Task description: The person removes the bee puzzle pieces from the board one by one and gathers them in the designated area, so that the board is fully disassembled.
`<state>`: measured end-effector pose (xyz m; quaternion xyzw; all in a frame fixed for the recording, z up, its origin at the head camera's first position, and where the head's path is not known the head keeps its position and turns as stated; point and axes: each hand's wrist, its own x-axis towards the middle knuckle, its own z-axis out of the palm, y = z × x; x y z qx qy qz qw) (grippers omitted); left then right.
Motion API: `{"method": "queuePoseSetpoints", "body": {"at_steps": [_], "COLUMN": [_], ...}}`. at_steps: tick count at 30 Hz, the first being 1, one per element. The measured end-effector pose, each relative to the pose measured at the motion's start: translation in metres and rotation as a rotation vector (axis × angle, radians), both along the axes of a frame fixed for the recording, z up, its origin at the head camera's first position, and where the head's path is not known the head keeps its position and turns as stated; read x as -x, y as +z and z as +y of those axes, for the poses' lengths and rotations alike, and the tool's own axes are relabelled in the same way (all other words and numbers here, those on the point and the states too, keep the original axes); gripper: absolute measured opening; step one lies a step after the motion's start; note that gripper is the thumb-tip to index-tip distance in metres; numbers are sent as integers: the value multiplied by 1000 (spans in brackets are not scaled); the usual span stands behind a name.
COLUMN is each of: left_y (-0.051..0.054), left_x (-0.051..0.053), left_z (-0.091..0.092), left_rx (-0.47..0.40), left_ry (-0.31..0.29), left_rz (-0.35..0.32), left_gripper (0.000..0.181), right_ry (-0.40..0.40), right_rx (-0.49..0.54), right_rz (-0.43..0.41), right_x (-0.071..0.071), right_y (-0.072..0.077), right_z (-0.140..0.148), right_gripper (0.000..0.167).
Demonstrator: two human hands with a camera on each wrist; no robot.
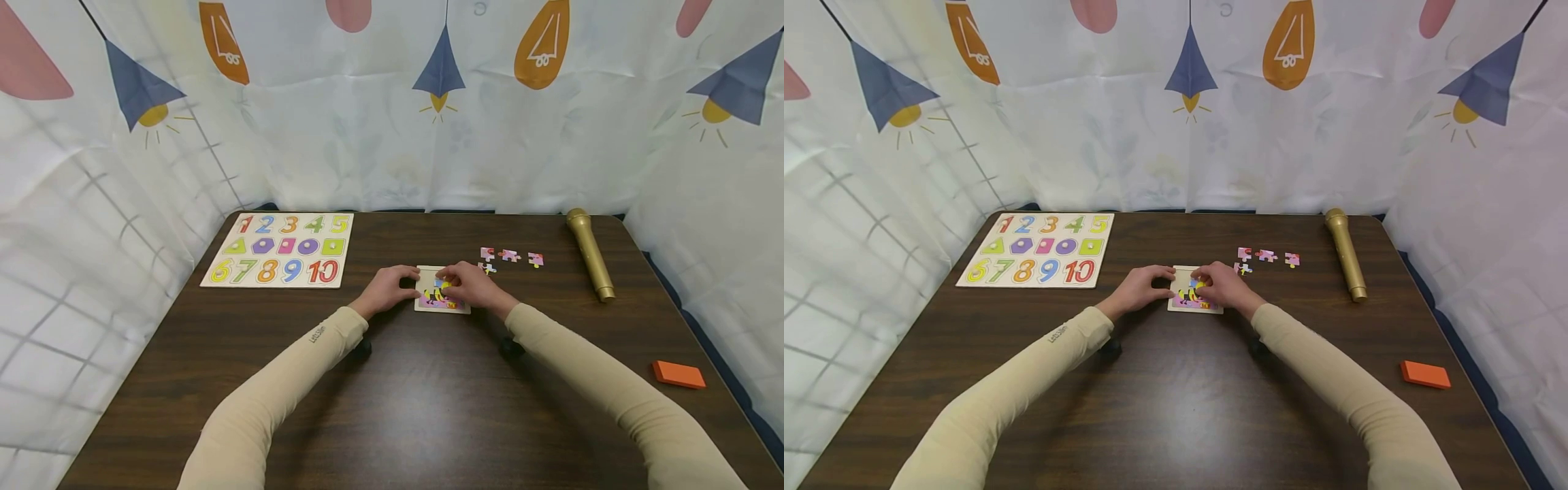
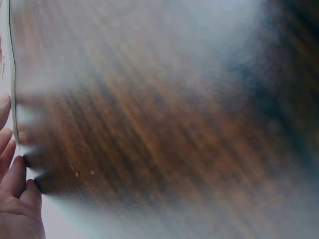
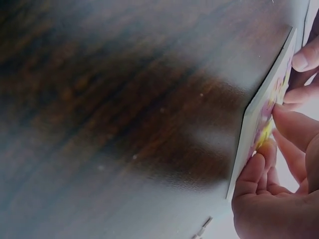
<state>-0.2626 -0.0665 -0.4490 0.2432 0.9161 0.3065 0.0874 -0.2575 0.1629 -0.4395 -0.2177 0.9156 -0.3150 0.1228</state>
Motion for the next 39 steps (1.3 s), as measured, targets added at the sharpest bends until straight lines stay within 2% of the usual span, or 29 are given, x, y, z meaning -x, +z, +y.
{"method": "queuePoseSetpoints", "body": {"at_steps": [12, 22, 31, 39], "left_y": [-2, -2, 0, 1], "left_x": [1, 0, -2, -2], "left_z": [0, 1, 1, 1], "left_rx": [-5, 4, 2, 6], "left_ry": [-4, -6, 6, 5], "left_rz": [19, 35, 9, 15], "left_gripper": [41, 41, 42, 42], "right_ry": [1, 66, 48, 24], "right_rx": [0, -29, -25, -4], "right_rz": [-43, -23, -29, -64], "right_x": [0, 2, 2, 6], "right_y": [2, 5, 2, -1], "right_z": [0, -2, -3, -1], "right_gripper": [28, 29, 29, 31]}}
